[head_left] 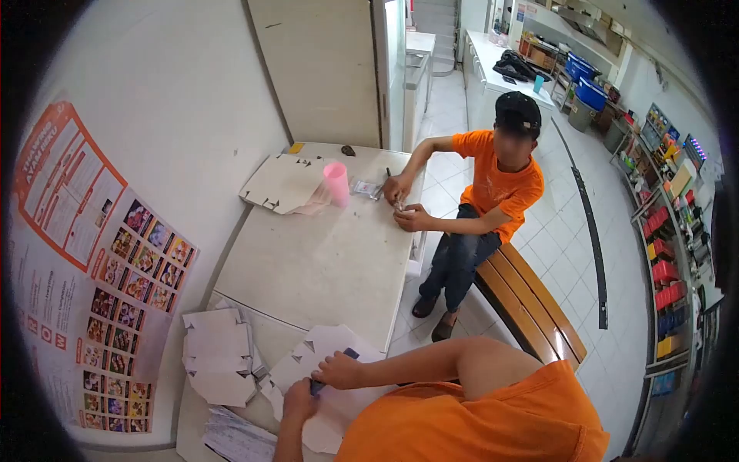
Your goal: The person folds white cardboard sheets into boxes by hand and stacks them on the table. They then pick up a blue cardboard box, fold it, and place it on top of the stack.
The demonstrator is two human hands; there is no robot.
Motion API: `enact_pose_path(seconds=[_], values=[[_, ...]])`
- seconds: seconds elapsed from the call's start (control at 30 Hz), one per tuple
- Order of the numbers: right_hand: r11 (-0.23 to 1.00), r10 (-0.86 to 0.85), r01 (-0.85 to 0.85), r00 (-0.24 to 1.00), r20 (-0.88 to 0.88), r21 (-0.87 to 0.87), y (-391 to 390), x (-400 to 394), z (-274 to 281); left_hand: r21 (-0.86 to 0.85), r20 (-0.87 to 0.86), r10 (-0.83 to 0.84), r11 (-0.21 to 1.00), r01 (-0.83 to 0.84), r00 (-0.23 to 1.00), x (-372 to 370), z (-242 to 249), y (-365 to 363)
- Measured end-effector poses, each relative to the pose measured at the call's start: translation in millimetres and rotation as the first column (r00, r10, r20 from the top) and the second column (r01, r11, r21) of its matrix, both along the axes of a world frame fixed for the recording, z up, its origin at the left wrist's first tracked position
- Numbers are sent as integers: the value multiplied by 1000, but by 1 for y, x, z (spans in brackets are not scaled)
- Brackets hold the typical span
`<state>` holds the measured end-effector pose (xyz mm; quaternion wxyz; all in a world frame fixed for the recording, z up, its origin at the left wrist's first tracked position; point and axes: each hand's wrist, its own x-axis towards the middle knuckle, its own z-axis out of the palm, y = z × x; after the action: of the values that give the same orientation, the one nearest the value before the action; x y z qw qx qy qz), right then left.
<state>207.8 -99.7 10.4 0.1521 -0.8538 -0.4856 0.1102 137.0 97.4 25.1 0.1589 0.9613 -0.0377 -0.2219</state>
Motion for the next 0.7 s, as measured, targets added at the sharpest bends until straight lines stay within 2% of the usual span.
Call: enact_pose_path(seconds=[0.07, 0.1, 0.17, 0.2, 0.23, 0.3, 0.37, 0.4, 0.43, 0.47, 0.5, 0.57, 0.6, 0.63, 0.67, 0.7], values=[[993, 108, -112, 986, 127, 26, -15, -2, 3, 62, 203, 23, 997, -37, 979, -24, 27, -33], [993, 113, -117, 985, 132, 23, -20, -3, 2, 60, 208, 29, 997, -42, 978, -32, 16, -38], [972, 185, -202, 973, 137, 120, -30, -5, 0, 108, 496, -5, 993, -56, 869, -48, -16, -43], [975, 175, -191, 974, 145, 111, -29, -4, -1, 64, 466, 43, 994, -83, 884, -50, -15, -46], [971, 193, -210, 971, 144, 113, -26, -2, -2, 55, 476, 19, 997, -51, 879, -51, -24, -44], [966, 215, -231, 967, 139, 118, -29, -5, -6, 17, 600, 42, 998, -66, 799, -51, -43, -38], [953, 164, -203, 970, 180, 224, -16, -7, -19, 89, 621, -15, 995, -52, 784, -37, -40, -20], [973, 175, -185, 981, 86, 136, -14, -8, -9, -481, 216, 418, 832, -276, 883, -23, -52, 2], [984, 174, -174, 985, -6, 31, -15, -3, 4, -758, -361, 521, 319, -569, 774, -11, -56, 22], [981, 193, -193, 981, -13, 0, -13, 4, 16, -641, -420, 447, 470, -607, 790, 3, -40, 39], [980, 198, -197, 977, -77, 27, -12, 13, 21, -630, -538, 284, 490, -602, 794, 16, 4, 31], [983, 147, -178, 900, -410, -38, 5, 35, 26, -518, -659, 14, 717, -467, 752, 40, 22, 45], [960, 210, -280, 660, -721, 24, 29, 64, 3, -520, -660, 14, 713, -471, 751, 54, 38, 42], [931, 239, -343, 317, -918, 124, 46, 87, -20, -432, -741, -57, 803, -410, 669, 68, 57, 40], [932, 244, -338, 315, -917, 131, 43, 92, 4, -344, -817, -110, 881, -325, 566, 78, 69, 38], [974, -49, -190, 360, -932, -125, 36, 99, 53, -334, -820, -107, 887, -319, 562, 82, 72, 32]])
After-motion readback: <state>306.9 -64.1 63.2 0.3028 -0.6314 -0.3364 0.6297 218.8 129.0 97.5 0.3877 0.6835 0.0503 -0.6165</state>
